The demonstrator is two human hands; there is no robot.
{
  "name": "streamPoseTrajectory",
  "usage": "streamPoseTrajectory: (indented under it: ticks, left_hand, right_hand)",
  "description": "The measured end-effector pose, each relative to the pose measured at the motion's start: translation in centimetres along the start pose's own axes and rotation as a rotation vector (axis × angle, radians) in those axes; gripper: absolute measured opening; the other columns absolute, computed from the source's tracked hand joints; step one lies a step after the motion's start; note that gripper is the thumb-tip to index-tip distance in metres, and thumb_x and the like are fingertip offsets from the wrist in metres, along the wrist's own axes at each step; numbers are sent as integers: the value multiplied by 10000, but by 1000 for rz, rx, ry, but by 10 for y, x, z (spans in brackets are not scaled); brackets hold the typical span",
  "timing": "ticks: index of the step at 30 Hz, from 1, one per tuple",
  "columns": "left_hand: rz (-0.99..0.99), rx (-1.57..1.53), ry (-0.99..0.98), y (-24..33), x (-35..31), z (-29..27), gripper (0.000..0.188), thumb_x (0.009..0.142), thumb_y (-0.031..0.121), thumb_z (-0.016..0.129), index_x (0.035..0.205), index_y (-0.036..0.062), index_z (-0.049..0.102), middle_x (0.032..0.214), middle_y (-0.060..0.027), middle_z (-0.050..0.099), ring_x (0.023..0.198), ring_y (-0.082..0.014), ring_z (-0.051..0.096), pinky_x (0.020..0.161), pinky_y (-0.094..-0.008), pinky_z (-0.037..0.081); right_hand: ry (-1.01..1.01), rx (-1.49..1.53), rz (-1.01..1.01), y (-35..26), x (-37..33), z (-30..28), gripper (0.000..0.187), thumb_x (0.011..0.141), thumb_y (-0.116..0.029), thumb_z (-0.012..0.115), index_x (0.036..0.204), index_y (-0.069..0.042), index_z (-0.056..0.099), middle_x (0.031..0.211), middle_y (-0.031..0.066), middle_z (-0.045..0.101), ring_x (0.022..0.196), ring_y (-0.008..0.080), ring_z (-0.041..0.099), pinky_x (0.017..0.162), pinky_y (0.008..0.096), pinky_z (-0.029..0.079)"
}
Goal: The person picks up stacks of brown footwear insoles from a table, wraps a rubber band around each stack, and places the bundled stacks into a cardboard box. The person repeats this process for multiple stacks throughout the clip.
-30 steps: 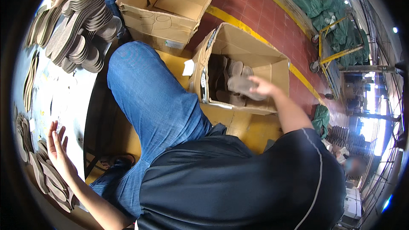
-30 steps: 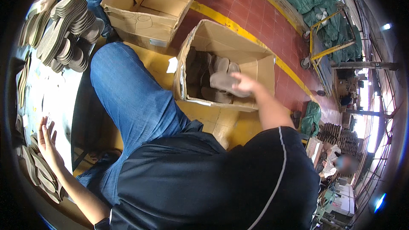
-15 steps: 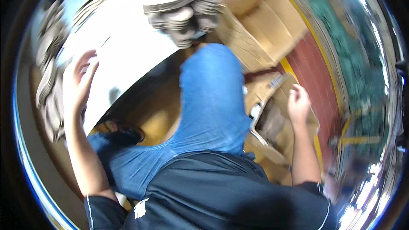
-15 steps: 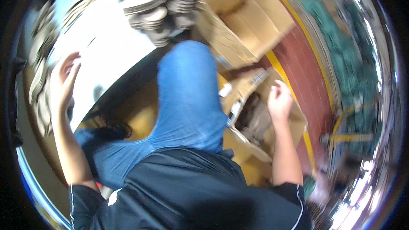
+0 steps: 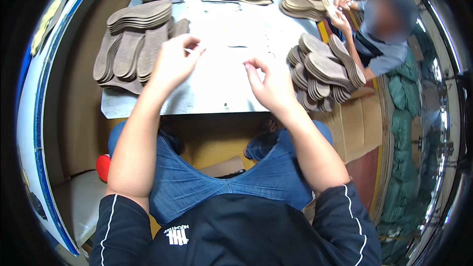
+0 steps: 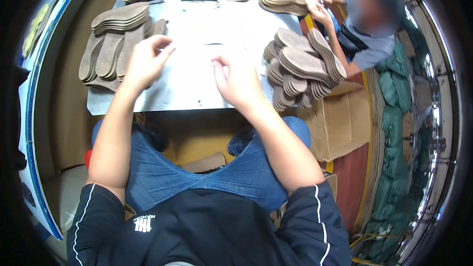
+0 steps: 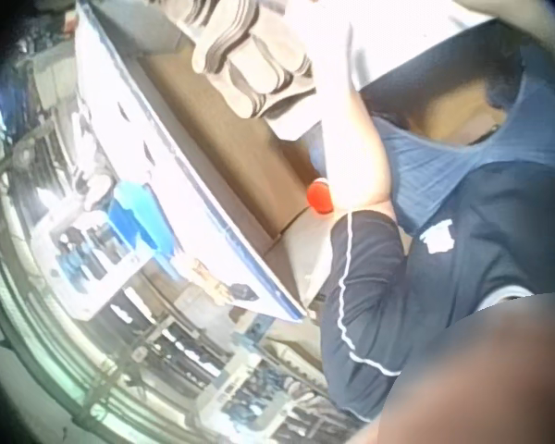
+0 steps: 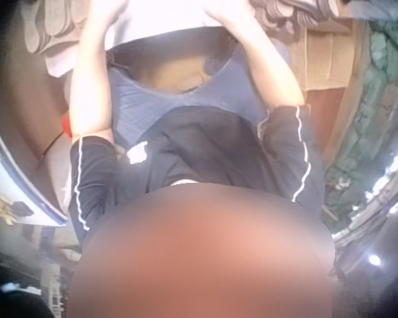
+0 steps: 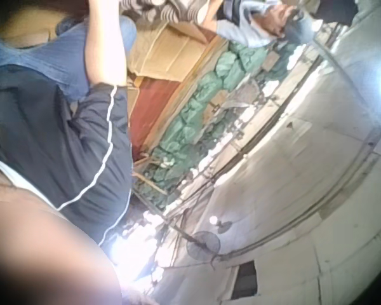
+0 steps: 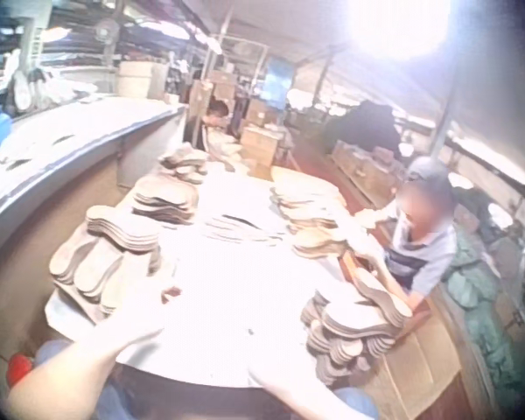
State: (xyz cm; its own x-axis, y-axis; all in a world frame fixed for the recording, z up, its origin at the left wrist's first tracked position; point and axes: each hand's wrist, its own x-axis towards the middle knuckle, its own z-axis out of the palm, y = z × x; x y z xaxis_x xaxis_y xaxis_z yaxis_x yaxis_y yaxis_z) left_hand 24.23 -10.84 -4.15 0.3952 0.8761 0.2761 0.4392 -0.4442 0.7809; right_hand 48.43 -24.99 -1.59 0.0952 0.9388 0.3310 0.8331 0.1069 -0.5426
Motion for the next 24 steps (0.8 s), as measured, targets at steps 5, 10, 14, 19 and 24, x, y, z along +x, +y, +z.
streamPoseTrajectory:
  ticks: [5, 10, 14, 19, 24]
  left_hand:
    - [60, 195, -151, 15, -21, 15, 326, 976, 311, 834, 1151, 39, 793, 1022, -195, 821, 882, -378, 799, 822, -469, 633]
    - [171, 241, -378, 30, -30, 34, 313, 992, 327, 792, 1036, 20, 746, 980, -204, 792, 974, -410, 785, 877, -523, 621]
    - [179, 202, -382, 33, -21, 34, 303, 997, 318, 786, 1010, 21, 727, 959, -204, 781, 959, -421, 779, 858, -535, 619]
    - [83, 193, -263, 28, -12, 28, 305, 1001, 303, 785, 1076, 13, 730, 1016, -209, 789, 980, -430, 774, 857, -531, 618]
    - [-98, -116, 13, 19, -2, 33, 343, 1013, 214, 804, 1260, -19, 755, 1090, -205, 811, 920, -330, 787, 840, -438, 628]
  right_hand:
    - [14, -99, 81, 41, 112, 84, 233, 998, -207, 762, 1139, -43, 848, 977, 190, 835, 915, 354, 820, 885, 452, 624]
    - [-61, -273, 218, 66, 169, 128, 223, 926, -247, 808, 1061, -80, 868, 996, 170, 843, 957, 374, 808, 908, 482, 624]
    - [-104, -369, 246, 61, 179, 141, 172, 966, -260, 748, 976, -122, 850, 1006, 167, 832, 996, 389, 789, 910, 505, 595]
    - [-106, -94, 238, 38, 158, 118, 144, 982, -177, 790, 1008, -44, 840, 915, 144, 826, 852, 260, 781, 808, 417, 603]
    - [-258, 719, 367, 18, 87, 71, 142, 1066, -73, 755, 1130, 53, 767, 1001, 50, 790, 887, 87, 693, 826, 265, 565]
